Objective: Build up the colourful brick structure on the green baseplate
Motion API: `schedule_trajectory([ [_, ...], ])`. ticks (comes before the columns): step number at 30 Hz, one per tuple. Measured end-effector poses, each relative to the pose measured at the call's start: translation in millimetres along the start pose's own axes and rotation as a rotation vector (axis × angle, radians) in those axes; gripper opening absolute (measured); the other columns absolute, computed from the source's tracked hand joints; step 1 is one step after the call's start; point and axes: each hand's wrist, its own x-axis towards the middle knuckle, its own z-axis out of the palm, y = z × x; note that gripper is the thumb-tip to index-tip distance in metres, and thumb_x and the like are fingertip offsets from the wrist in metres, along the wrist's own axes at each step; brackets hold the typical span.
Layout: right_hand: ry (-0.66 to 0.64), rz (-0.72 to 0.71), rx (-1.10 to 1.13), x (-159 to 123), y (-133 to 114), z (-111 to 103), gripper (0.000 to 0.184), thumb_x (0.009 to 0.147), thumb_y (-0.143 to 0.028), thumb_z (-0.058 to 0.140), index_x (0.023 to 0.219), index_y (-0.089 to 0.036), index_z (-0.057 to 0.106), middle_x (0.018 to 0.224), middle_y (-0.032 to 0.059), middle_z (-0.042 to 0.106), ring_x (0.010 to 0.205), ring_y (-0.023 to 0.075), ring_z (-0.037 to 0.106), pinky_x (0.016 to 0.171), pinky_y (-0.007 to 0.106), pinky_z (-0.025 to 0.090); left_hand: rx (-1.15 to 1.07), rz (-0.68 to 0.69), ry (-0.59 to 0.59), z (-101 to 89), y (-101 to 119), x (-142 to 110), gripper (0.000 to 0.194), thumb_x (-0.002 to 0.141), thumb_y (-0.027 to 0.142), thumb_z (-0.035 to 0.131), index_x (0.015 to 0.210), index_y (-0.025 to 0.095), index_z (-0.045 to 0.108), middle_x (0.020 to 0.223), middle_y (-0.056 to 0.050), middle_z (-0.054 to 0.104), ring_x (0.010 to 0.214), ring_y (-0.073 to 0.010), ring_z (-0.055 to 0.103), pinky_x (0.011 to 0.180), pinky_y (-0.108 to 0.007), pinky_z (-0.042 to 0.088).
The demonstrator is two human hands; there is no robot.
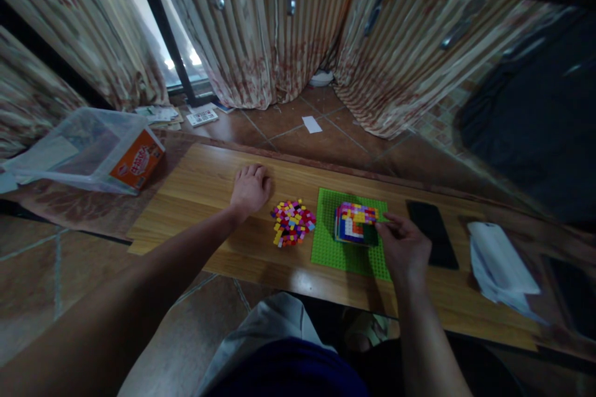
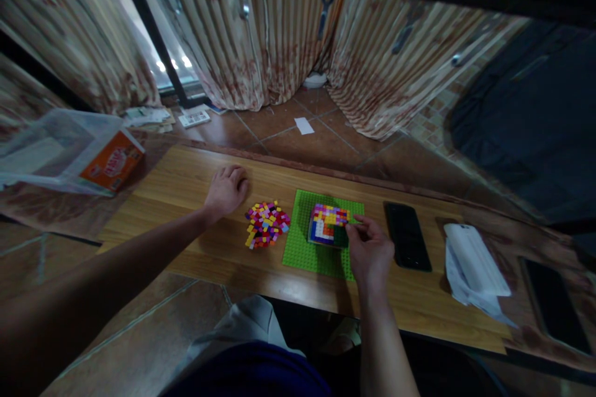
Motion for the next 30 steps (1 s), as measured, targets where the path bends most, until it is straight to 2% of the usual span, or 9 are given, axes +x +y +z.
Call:
schedule_trajectory([
  [7,0.000,0.029,-0.060,1.0,0.0,-2.6,0.039,0.069,-0.040,0.071,0.096,-0.012,0.072,0.075,0.0097,0.073,0.067,0.0222,0.068,0.065,0.034,0.052,-0.002,-0.002,-0.005,-1.1,0.8,0.1,0.033,0.090,0.029,0.044,0.116,0.016,0.059,0.127,-0.015,0.059,0.118,-0.0319,0.050,0.102,-0.049,0.038],
  [11,0.157,0.033,0.092,-11.8,2.9,-4.4,0.039,0.073,-0.041,0.070,0.098,-0.012,0.071,0.083,0.0115,0.073,0.073,0.0218,0.068,0.069,0.036,0.054,0.022,0.006,0.003,-1.0,0.6,0.3,0.032,0.091,0.029,0.044,0.115,0.015,0.060,0.125,-0.015,0.060,0.117,-0.0315,0.051,0.102,-0.048,0.039],
  [13,0.197,0.014,0.121,-23.0,-2.1,-3.9,0.036,0.076,-0.041,0.069,0.097,-0.013,0.070,0.086,0.0110,0.073,0.075,0.0219,0.068,0.072,0.038,0.054,0.031,0.008,0.005,-0.9,0.6,0.1,0.032,0.091,0.029,0.045,0.116,0.015,0.059,0.125,-0.014,0.060,0.116,-0.0312,0.051,0.101,-0.048,0.039],
  [16,0.102,-0.045,0.096,-43.4,-18.6,1.6,0.030,0.081,-0.041,0.065,0.097,-0.016,0.071,0.090,0.0101,0.074,0.081,0.0226,0.069,0.077,0.040,0.055,0.023,0.005,0.000,-1.1,0.9,-0.7,0.032,0.091,0.029,0.045,0.115,0.015,0.059,0.124,-0.014,0.060,0.115,-0.0311,0.051,0.101,-0.048,0.039],
  [20,-0.135,-0.145,0.029,-70.3,-39.0,20.9,0.025,0.086,-0.039,0.060,0.095,-0.019,0.072,0.094,0.0083,0.074,0.080,0.0202,0.068,0.076,0.035,0.054,0.013,-0.001,-0.013,-1.4,1.4,-1.8,0.031,0.092,0.029,0.044,0.115,0.016,0.059,0.125,-0.014,0.059,0.117,-0.0309,0.050,0.101,-0.048,0.038],
  [24,-0.361,-0.241,-0.050,-88.2,-41.6,44.4,0.023,0.090,-0.032,0.051,0.094,-0.020,0.071,0.091,0.0070,0.072,0.080,0.0191,0.066,0.073,0.033,0.053,0.023,0.000,-0.012,-1.2,1.7,-2.2,0.032,0.092,0.029,0.043,0.116,0.016,0.059,0.126,-0.014,0.059,0.116,-0.0308,0.050,0.101,-0.048,0.038],
  [27,-0.434,-0.309,-0.102,-92.7,-36.9,56.4,0.025,0.091,-0.028,0.048,0.097,-0.020,0.071,0.096,0.0085,0.072,0.089,0.0212,0.067,0.081,0.036,0.052,0.007,-0.011,-0.018,-1.0,1.8,-2.2,0.033,0.092,0.029,0.043,0.118,0.016,0.059,0.127,-0.014,0.058,0.118,-0.0311,0.049,0.102,-0.048,0.036],
  [30,-0.436,-0.348,-0.148,-91.5,-33.1,63.4,0.027,0.091,-0.025,0.046,0.101,-0.019,0.071,0.099,0.0097,0.071,0.093,0.0220,0.066,0.083,0.036,0.051,-0.003,-0.014,-0.024,-1.1,1.9,-2.2,0.033,0.092,0.029,0.043,0.119,0.016,0.058,0.127,-0.014,0.058,0.119,-0.0312,0.049,0.103,-0.048,0.036],
])
